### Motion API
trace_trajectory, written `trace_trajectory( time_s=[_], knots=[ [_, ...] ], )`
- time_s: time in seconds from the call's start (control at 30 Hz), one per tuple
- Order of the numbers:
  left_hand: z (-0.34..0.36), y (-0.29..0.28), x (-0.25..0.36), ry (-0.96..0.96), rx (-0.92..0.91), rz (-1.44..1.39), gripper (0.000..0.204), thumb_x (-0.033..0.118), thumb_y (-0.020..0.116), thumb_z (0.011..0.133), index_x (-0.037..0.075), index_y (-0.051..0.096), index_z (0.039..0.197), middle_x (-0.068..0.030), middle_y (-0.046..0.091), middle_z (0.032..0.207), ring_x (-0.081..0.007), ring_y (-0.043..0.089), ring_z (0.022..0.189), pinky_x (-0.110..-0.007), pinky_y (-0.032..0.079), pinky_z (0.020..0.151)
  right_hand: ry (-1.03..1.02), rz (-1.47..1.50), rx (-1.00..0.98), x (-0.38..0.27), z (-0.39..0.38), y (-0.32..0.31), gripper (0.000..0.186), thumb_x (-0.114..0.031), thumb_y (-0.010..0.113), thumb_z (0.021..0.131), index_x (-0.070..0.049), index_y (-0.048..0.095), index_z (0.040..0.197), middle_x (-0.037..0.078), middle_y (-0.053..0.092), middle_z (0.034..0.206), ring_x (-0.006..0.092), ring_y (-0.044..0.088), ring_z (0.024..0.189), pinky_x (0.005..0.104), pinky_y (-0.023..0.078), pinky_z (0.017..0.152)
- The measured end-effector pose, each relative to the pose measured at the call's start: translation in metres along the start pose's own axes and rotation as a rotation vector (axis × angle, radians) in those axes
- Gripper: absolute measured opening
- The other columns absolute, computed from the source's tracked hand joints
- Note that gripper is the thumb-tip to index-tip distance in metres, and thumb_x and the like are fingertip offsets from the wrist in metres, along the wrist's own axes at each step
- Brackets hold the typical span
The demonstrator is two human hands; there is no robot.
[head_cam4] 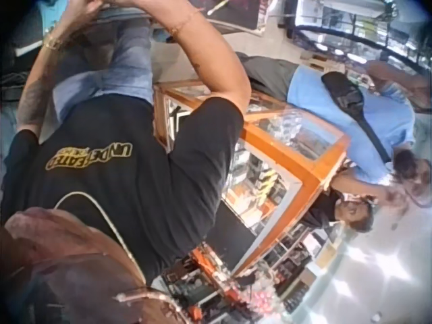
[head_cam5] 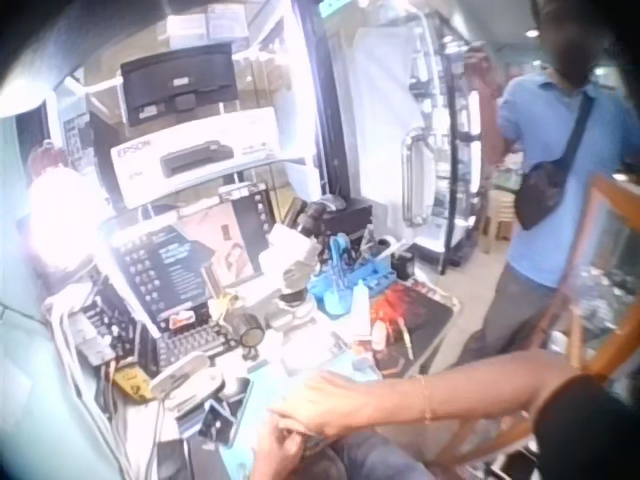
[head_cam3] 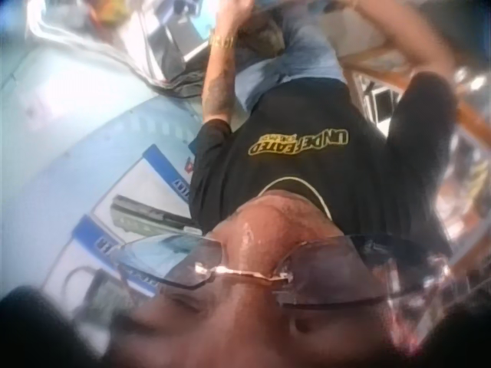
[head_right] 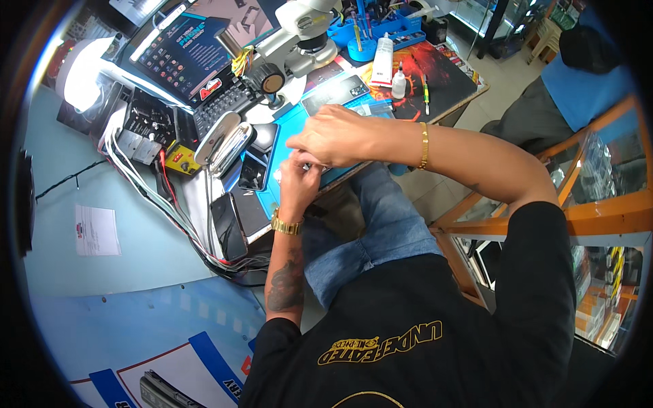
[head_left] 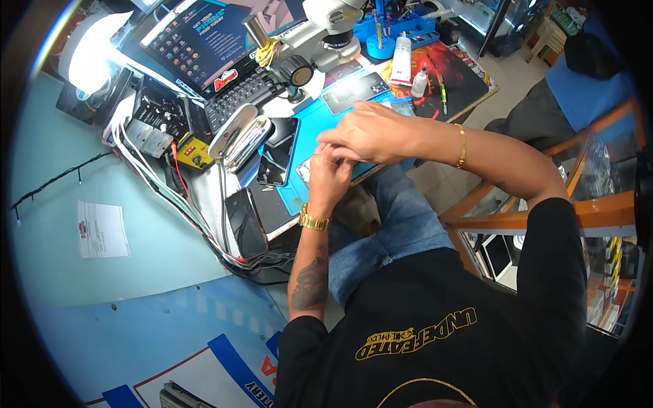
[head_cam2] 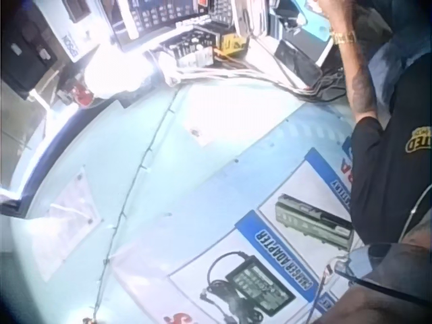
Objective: The person disassembles and works on the internal components of a mobile phone on a workbench using a small screwdriver and their hands.
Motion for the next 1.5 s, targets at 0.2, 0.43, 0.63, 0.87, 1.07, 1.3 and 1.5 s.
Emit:
trace_trajectory(
  time_s=[0.2,0.43,0.63,0.87,1.07,1.3,1.5],
  knots=[
    [-0.004,-0.001,0.022,0.254,0.244,0.647,0.032,0.023,0.088,0.071,0.005,0.069,0.089,-0.0122,0.066,0.106,-0.0329,0.061,0.104,-0.045,0.042,0.098,-0.11,0.079,0.275,-0.002,-0.001,0.003,0.023,-0.023,0.072,0.086,-0.007,0.066,0.102,0.015,0.07,0.079,0.0387,0.071,0.078,0.0504,0.055,0.068],
    [-0.021,-0.002,0.012,0.313,0.043,0.92,0.033,0.027,0.087,0.075,0.011,0.077,0.102,-0.0108,0.064,0.108,-0.0318,0.055,0.115,-0.048,0.033,0.106,-0.009,0.138,0.162,0.004,-0.005,0.004,0.026,-0.023,0.078,0.08,-0.006,0.069,0.098,0.017,0.072,0.087,0.0365,0.072,0.091,0.0494,0.057,0.073],
    [-0.021,-0.004,0.006,0.288,0.049,0.895,0.025,0.024,0.086,0.075,0.01,0.079,0.096,-0.0115,0.064,0.114,-0.032,0.054,0.119,-0.048,0.033,0.107,0.071,0.048,0.044,0.003,-0.002,0.001,0.029,-0.024,0.079,0.079,-0.006,0.071,0.101,0.018,0.074,0.086,0.037,0.074,0.087,0.0472,0.059,0.071],
    [-0.02,-0.006,-0.001,0.184,-0.003,0.827,0.025,0.021,0.085,0.076,0.017,0.081,0.1,-0.0108,0.062,0.135,-0.0333,0.05,0.133,-0.054,0.028,0.112,0.075,0.06,0.031,0.007,-0.001,0.006,0.029,-0.024,0.08,0.076,-0.004,0.072,0.096,0.019,0.074,0.086,0.0366,0.074,0.088,0.0472,0.059,0.071],
    [-0.021,-0.006,0.003,0.192,0.0,0.829,0.025,0.022,0.085,0.076,0.018,0.082,0.101,-0.0099,0.063,0.135,-0.0328,0.05,0.133,-0.053,0.028,0.112,0.061,0.071,0.067,0.011,0.0,0.01,0.028,-0.025,0.079,0.077,-0.005,0.072,0.096,0.02,0.073,0.091,0.0368,0.074,0.091,0.0476,0.059,0.073],
    [-0.019,-0.004,0.002,0.192,0.008,0.83,0.02,0.024,0.084,0.079,0.017,0.082,0.098,-0.0069,0.065,0.133,-0.0313,0.051,0.133,-0.053,0.027,0.112,0.015,0.228,0.18,0.015,-0.003,0.01,0.025,-0.024,0.073,0.08,-0.005,0.069,0.096,0.018,0.073,0.092,0.0392,0.071,0.092,0.0499,0.056,0.077],
    [-0.018,-0.003,0.007,0.209,0.075,0.84,0.015,0.022,0.08,0.085,0.01,0.079,0.094,-0.0061,0.072,0.118,-0.0303,0.059,0.124,-0.048,0.032,0.11,0.185,0.33,0.294,0.022,-0.015,-0.009,0.022,-0.013,0.064,0.081,-0.003,0.069,0.099,0.015,0.073,0.092,0.0349,0.07,0.093,0.0465,0.054,0.079]
  ],
)
Point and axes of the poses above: each hand's wrist, its own z-axis towards the middle knuckle, its own y-axis out of the palm, x = y × z, the point moved 3 cm from there along z, towards the middle knuckle
